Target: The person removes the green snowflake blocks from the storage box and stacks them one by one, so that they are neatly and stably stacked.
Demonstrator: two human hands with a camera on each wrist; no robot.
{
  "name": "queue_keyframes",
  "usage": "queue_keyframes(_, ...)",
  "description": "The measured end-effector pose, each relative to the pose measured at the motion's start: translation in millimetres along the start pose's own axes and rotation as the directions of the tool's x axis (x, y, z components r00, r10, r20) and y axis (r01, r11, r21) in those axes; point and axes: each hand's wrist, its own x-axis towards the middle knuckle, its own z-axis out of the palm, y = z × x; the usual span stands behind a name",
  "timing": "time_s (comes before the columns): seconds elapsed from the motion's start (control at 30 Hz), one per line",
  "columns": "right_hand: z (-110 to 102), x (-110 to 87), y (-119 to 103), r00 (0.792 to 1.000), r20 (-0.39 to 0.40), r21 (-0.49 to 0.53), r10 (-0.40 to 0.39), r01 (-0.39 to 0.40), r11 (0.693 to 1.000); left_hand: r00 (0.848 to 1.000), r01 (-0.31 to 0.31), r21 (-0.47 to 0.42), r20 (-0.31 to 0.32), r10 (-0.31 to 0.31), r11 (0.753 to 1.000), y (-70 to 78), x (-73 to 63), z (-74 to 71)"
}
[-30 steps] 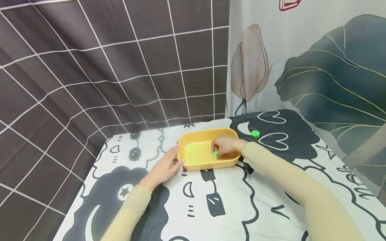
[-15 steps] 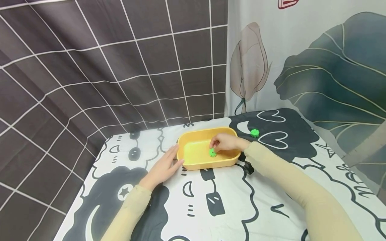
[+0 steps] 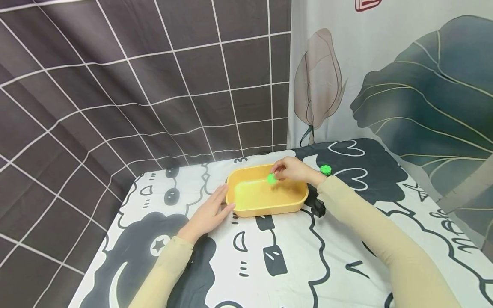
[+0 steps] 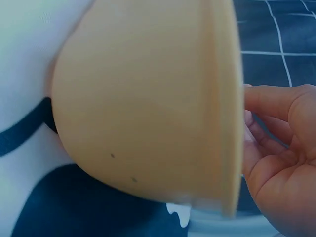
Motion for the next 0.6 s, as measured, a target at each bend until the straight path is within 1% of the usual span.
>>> queue_keyframes(0.07, -5.6, -2.0, 0.1, 1.0, -0.021, 0.004, 0.003, -0.003, 1.0, 1.0, 0.001, 0.001, 0.001, -0.001, 1.0, 0.1, 0.3, 0.3)
queue_keyframes(0.23, -23.3, -7.0, 3.6, 0.994, -0.092, 0.025, 0.06, -0.058, 0.998, 1.0, -0.001, -0.005, 0.0, 0.001, 1.0, 0.4, 0.2, 0.9)
queue_keyframes(0.4, -44.7, -17.6, 7.7, 0.974, -0.178, 0.041, 0.14, -0.134, 0.99, 1.0, -0.007, -0.009, -0.003, 0.007, 1.0, -0.4, 0.7, 1.4)
queue_keyframes(0.6, -67.2, -34.0, 13.8, 0.948, -0.258, 0.046, 0.187, -0.181, 0.982, 1.0, -0.013, -0.004, -0.008, 0.013, 1.0, -1.6, 1.7, 1.3)
